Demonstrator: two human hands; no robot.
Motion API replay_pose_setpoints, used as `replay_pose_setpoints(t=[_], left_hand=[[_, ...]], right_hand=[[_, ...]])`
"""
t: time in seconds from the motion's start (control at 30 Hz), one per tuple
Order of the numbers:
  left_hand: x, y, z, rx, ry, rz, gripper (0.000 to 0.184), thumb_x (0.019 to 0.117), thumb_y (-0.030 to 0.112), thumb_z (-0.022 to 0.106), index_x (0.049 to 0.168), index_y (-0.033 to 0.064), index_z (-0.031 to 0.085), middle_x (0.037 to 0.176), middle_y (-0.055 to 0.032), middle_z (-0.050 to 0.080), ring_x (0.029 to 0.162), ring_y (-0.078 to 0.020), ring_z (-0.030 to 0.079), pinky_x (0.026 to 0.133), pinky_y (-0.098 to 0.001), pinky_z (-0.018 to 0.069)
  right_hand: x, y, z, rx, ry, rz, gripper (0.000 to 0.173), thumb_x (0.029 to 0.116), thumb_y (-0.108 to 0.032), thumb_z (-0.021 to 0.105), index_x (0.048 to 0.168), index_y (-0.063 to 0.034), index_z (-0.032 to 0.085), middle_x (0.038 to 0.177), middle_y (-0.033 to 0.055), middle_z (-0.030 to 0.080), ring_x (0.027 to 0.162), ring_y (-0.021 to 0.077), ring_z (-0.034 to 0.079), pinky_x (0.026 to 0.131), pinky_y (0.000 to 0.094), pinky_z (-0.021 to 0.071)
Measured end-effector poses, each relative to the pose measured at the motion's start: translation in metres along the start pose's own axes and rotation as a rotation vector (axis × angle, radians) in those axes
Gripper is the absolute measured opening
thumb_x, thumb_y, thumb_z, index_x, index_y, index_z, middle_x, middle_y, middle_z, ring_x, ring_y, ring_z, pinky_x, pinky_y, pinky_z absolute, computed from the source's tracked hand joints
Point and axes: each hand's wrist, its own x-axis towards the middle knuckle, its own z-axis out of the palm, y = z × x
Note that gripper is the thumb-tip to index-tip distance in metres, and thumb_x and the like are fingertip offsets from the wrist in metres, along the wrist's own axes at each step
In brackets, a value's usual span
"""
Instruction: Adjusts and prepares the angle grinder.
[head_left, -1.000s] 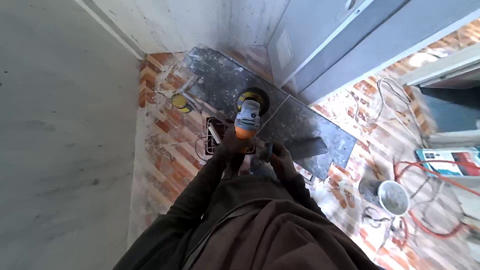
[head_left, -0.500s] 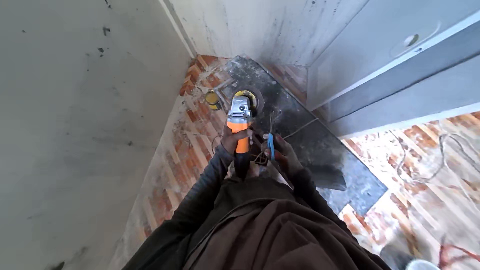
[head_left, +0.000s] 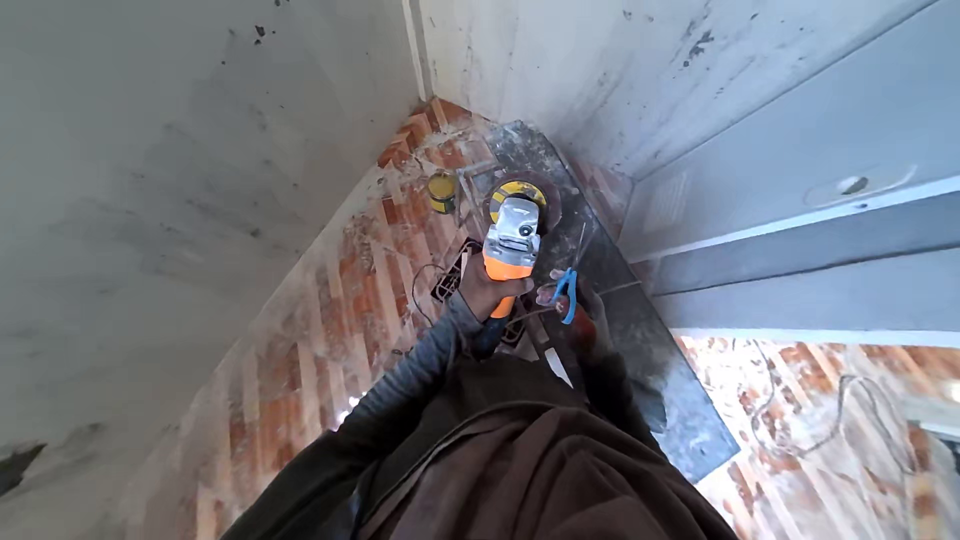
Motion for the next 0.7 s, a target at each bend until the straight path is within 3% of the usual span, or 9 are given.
replay_pose_setpoints(t=[0.13, 0.2, 0.27, 0.33, 0.43, 0.5, 0.6, 0.7], left_hand=[[0.004, -0.005, -0.008, 0.132, -0.132, 0.052, 0.057, 0.0661, 0.021, 0.093, 0.112, -0.0003, 0.066, 0.098, -0.0065, 0.076, 0.093, -0.0130, 0.074, 0.088, -0.0330, 0.0629], [0.010, -0.002, -0.014, 0.329, -0.234, 0.038, 0.064, 0.0640, 0.030, 0.095, 0.114, 0.0010, 0.067, 0.104, -0.0058, 0.075, 0.099, -0.0103, 0.072, 0.094, -0.0319, 0.0602], [0.019, 0.006, -0.017, 0.593, -0.350, -0.005, 0.069, 0.0637, 0.036, 0.094, 0.119, 0.0026, 0.068, 0.110, -0.0084, 0.074, 0.105, -0.0142, 0.070, 0.099, -0.0381, 0.0572], [0.028, 0.014, -0.014, 0.846, -0.439, -0.024, 0.068, 0.0640, 0.034, 0.092, 0.119, 0.0033, 0.067, 0.110, -0.0122, 0.073, 0.105, -0.0225, 0.070, 0.097, -0.0482, 0.0565], [0.041, 0.022, -0.013, 1.099, -0.588, -0.030, 0.064, 0.0670, 0.034, 0.091, 0.119, 0.0068, 0.066, 0.106, -0.0121, 0.073, 0.100, -0.0264, 0.071, 0.091, -0.0537, 0.0571], [0.048, 0.020, -0.015, 1.179, -0.698, -0.007, 0.065, 0.0655, 0.035, 0.092, 0.120, 0.0094, 0.067, 0.104, -0.0102, 0.074, 0.099, -0.0257, 0.072, 0.090, -0.0542, 0.0577], [0.054, 0.022, -0.011, 1.273, -0.860, 0.018, 0.062, 0.0631, 0.033, 0.094, 0.115, 0.0103, 0.069, 0.100, -0.0091, 0.074, 0.095, -0.0258, 0.072, 0.086, -0.0548, 0.0583], [0.055, 0.023, -0.002, 1.324, -0.983, 0.039, 0.063, 0.0627, 0.035, 0.094, 0.116, 0.0122, 0.069, 0.101, -0.0077, 0.074, 0.095, -0.0241, 0.072, 0.086, -0.0534, 0.0587]], right_hand=[[-0.004, -0.010, 0.005, 0.170, 0.045, 0.042, 0.065, 0.0949, -0.037, 0.071, 0.141, 0.0023, 0.046, 0.114, 0.0168, 0.072, 0.103, 0.0312, 0.072, 0.091, 0.0490, 0.0613], [-0.004, -0.017, 0.004, 0.304, 0.016, 0.114, 0.070, 0.0952, -0.042, 0.070, 0.144, -0.0006, 0.043, 0.122, 0.0199, 0.068, 0.110, 0.0361, 0.069, 0.093, 0.0545, 0.0598], [-0.006, -0.032, 0.008, 0.320, 0.055, 0.193, 0.064, 0.0973, -0.041, 0.067, 0.141, -0.0005, 0.044, 0.125, 0.0204, 0.067, 0.112, 0.0371, 0.069, 0.093, 0.0561, 0.0599], [-0.007, -0.041, 0.012, 0.298, 0.180, 0.229, 0.043, 0.1029, -0.033, 0.055, 0.131, -0.0001, 0.051, 0.114, 0.0178, 0.069, 0.103, 0.0329, 0.071, 0.087, 0.0521, 0.0617], [-0.010, -0.032, -0.003, 0.304, 0.361, 0.240, 0.039, 0.1096, -0.030, 0.033, 0.128, -0.0010, 0.052, 0.104, 0.0185, 0.070, 0.090, 0.0315, 0.072, 0.078, 0.0480, 0.0630], [-0.023, -0.032, -0.009, 0.133, 0.510, 0.238, 0.036, 0.1102, -0.023, 0.039, 0.134, -0.0002, 0.053, 0.106, 0.0175, 0.071, 0.088, 0.0267, 0.073, 0.075, 0.0434, 0.0635], [-0.042, -0.035, -0.018, -0.128, 0.549, 0.133, 0.047, 0.0957, -0.017, 0.066, 0.138, -0.0013, 0.054, 0.112, 0.0128, 0.071, 0.096, 0.0216, 0.071, 0.082, 0.0397, 0.0626], [-0.049, -0.044, -0.023, -0.217, 0.537, 0.029, 0.061, 0.0865, -0.021, 0.081, 0.139, -0.0047, 0.055, 0.117, 0.0108, 0.072, 0.103, 0.0216, 0.072, 0.087, 0.0407, 0.0632]])
